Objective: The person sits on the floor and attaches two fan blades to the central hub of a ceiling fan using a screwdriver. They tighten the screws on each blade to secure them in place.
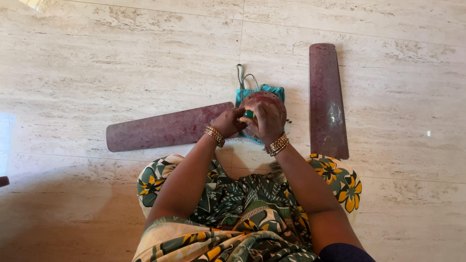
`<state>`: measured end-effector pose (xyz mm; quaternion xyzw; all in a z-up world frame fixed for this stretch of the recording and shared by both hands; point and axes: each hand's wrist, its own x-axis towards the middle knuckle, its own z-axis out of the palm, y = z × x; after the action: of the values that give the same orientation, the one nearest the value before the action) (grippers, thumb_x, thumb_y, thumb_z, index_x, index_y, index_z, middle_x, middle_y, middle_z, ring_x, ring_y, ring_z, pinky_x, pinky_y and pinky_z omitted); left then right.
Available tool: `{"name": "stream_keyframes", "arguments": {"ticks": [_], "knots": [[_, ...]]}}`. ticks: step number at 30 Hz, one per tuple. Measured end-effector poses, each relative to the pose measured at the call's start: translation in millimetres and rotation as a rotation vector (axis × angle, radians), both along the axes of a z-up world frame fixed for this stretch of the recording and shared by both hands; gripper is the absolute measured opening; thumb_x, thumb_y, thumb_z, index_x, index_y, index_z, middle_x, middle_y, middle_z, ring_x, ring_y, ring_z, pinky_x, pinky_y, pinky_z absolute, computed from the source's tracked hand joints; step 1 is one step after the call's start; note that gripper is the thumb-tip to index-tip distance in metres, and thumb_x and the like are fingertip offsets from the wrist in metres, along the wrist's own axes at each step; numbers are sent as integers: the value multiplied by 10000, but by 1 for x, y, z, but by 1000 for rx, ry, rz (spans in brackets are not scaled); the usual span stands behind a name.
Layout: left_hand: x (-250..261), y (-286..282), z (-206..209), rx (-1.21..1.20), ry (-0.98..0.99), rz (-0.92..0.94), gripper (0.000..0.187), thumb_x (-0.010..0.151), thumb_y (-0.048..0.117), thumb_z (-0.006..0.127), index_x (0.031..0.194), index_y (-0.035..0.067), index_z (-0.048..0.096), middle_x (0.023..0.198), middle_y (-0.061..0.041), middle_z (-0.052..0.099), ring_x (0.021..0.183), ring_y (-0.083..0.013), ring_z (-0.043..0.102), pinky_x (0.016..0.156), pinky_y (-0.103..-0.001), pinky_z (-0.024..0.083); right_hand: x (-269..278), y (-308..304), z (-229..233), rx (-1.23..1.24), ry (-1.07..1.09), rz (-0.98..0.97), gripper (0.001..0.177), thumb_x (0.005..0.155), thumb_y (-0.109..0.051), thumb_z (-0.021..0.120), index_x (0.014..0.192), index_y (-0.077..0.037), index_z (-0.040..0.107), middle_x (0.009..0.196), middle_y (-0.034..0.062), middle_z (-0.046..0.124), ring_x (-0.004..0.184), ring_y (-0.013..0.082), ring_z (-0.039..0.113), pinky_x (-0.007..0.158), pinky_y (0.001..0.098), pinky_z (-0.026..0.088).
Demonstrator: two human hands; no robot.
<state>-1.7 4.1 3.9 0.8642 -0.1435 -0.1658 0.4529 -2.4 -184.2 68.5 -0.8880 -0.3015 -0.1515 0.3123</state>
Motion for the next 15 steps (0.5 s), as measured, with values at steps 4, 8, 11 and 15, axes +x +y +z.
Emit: {"name": "stream_keyframes", "arguments": {"ticks": [4, 8, 11, 15], "knots": [[3, 1, -7, -164, -28, -4, 519, 838, 236, 785, 1313, 94, 630, 1116, -138, 764, 1013, -278, 749, 878, -399, 596, -3, -1, -2, 238, 116, 90, 334, 974, -293, 731, 1189, -54, 640, 1073, 98, 716, 833, 211, 675, 716, 336, 558], [7, 7, 0, -481, 53, -53, 641, 857, 256, 791, 1380, 14, 509, 1223, -148, 687, 1133, -253, 675, 960, -403, 570, 3, -25, 9, 438, 84, 139, 272, 1096, -278, 579, 1277, -76, 595, 1141, 104, 738, 1010, 226, 739, 860, 357, 642], [9, 11, 6, -480, 11, 83, 570, 929, 256, 757, 1380, 8, 512, 1235, -145, 677, 1157, -243, 664, 972, -392, 557, 15, -71, 33, 674, 2, 146, 243, 1148, -248, 514, 1299, -61, 548, 1152, 168, 722, 1087, 270, 747, 941, 421, 672], [8, 16, 6, -206, -8, 323, 381, 917, 276, 726, 1225, 65, 650, 1080, -109, 761, 1028, -226, 747, 910, -350, 594, 3, -149, 69, 921, -101, -195, 303, 1143, -210, 540, 1385, -28, 532, 1088, 110, 666, 950, 228, 707, 900, 403, 679]]}}
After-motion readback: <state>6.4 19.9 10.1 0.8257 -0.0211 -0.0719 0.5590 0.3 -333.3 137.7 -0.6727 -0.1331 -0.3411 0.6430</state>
